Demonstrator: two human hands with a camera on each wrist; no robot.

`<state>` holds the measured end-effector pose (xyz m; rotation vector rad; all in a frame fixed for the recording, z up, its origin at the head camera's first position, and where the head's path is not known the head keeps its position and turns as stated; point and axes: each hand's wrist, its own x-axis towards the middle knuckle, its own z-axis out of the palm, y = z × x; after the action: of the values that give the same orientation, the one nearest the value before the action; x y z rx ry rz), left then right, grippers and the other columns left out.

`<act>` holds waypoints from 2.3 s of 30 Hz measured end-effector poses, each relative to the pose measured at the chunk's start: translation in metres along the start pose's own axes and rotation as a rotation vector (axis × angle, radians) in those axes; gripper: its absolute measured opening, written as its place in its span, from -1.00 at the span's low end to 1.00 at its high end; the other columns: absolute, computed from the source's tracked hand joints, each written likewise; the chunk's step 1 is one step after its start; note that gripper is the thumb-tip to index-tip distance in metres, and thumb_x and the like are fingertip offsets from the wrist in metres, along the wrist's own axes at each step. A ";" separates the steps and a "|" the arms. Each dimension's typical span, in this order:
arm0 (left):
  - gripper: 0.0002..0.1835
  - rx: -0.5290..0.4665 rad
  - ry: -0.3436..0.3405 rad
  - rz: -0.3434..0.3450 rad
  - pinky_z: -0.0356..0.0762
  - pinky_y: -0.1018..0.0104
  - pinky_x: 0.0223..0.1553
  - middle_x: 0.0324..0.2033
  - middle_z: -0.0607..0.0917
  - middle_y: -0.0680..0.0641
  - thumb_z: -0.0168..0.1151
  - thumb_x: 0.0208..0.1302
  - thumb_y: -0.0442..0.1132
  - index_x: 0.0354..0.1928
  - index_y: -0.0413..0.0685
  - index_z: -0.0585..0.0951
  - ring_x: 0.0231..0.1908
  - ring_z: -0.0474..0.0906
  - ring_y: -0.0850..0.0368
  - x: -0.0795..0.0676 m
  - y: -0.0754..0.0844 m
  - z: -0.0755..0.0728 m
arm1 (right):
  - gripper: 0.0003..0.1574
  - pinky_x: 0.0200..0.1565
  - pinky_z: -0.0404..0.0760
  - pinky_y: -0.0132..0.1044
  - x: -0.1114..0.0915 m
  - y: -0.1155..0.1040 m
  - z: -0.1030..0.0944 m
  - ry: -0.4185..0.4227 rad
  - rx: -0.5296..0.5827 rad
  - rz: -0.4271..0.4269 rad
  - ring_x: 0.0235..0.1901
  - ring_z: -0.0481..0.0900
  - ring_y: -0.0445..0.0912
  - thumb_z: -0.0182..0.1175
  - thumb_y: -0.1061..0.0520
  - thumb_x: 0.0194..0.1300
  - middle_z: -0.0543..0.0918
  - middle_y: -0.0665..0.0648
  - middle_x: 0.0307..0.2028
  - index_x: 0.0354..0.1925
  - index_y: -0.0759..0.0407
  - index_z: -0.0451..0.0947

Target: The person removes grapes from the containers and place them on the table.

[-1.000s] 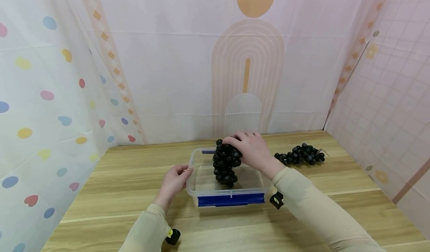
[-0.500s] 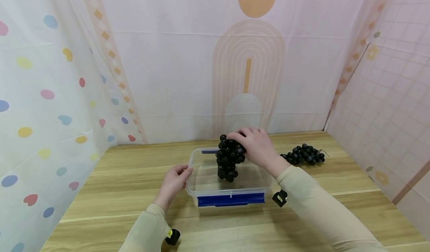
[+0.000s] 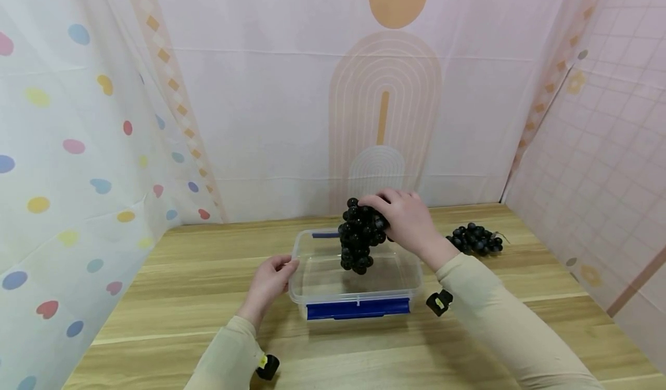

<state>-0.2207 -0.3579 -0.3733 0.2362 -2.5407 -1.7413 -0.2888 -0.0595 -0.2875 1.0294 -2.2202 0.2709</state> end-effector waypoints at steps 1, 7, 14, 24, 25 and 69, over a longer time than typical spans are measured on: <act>-0.53 -0.001 0.000 0.002 0.47 0.38 -0.44 -0.29 0.61 -0.15 0.20 0.41 -0.17 0.14 -0.48 0.52 -0.44 0.48 0.14 0.000 0.000 0.000 | -0.14 -0.29 0.56 0.07 0.000 0.001 -0.001 0.003 0.000 0.004 -0.22 0.64 0.15 0.53 0.37 -0.11 0.61 0.16 -0.05 0.16 -0.08 0.52; -0.54 -0.005 0.003 -0.006 0.47 0.38 -0.44 -0.30 0.60 -0.14 0.20 0.40 -0.19 0.14 -0.48 0.51 -0.42 0.50 0.11 0.000 0.000 -0.001 | -0.12 -0.37 0.55 0.06 0.000 0.005 -0.012 0.017 -0.004 0.025 -0.23 0.63 0.15 0.51 0.39 -0.12 0.60 0.16 -0.04 0.17 -0.07 0.48; -0.54 -0.010 0.005 -0.015 0.46 0.39 -0.45 -0.34 0.57 -0.08 0.20 0.40 -0.19 0.13 -0.47 0.52 -0.44 0.47 0.15 -0.001 0.001 -0.002 | -0.11 -0.41 0.50 0.07 -0.001 0.011 -0.024 0.058 0.024 0.045 -0.18 0.62 0.14 0.40 0.50 -0.13 0.60 0.18 -0.05 0.16 -0.06 0.49; -0.53 -0.013 0.006 -0.032 0.46 0.39 -0.44 -0.35 0.55 -0.06 0.21 0.40 -0.17 0.15 -0.46 0.52 -0.45 0.46 0.15 -0.001 0.001 -0.003 | -0.11 -0.38 0.52 0.10 -0.004 0.020 -0.035 0.105 0.061 0.036 -0.26 0.62 0.17 0.31 0.57 -0.13 0.61 0.23 -0.14 0.16 0.00 0.46; -0.53 -0.010 0.005 -0.033 0.46 0.39 -0.43 -0.35 0.55 -0.06 0.21 0.40 -0.17 0.15 -0.45 0.52 -0.44 0.46 0.15 -0.001 0.001 -0.003 | -0.11 -0.38 0.53 0.10 -0.004 0.021 -0.035 0.111 0.064 0.034 -0.26 0.62 0.17 0.30 0.57 -0.13 0.61 0.23 -0.14 0.16 0.01 0.46; -0.54 -0.007 0.006 -0.019 0.45 0.39 -0.45 -0.37 0.54 -0.03 0.20 0.41 -0.16 0.14 -0.45 0.53 -0.47 0.42 0.20 0.000 0.001 -0.004 | -0.22 -0.29 0.48 0.24 -0.057 0.059 -0.084 0.309 0.069 0.196 -0.29 0.59 0.31 0.13 0.59 0.00 0.61 0.33 -0.11 0.14 0.03 0.49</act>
<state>-0.2198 -0.3617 -0.3710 0.2657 -2.5363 -1.7522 -0.2651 0.0508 -0.2556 0.7468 -2.0397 0.5584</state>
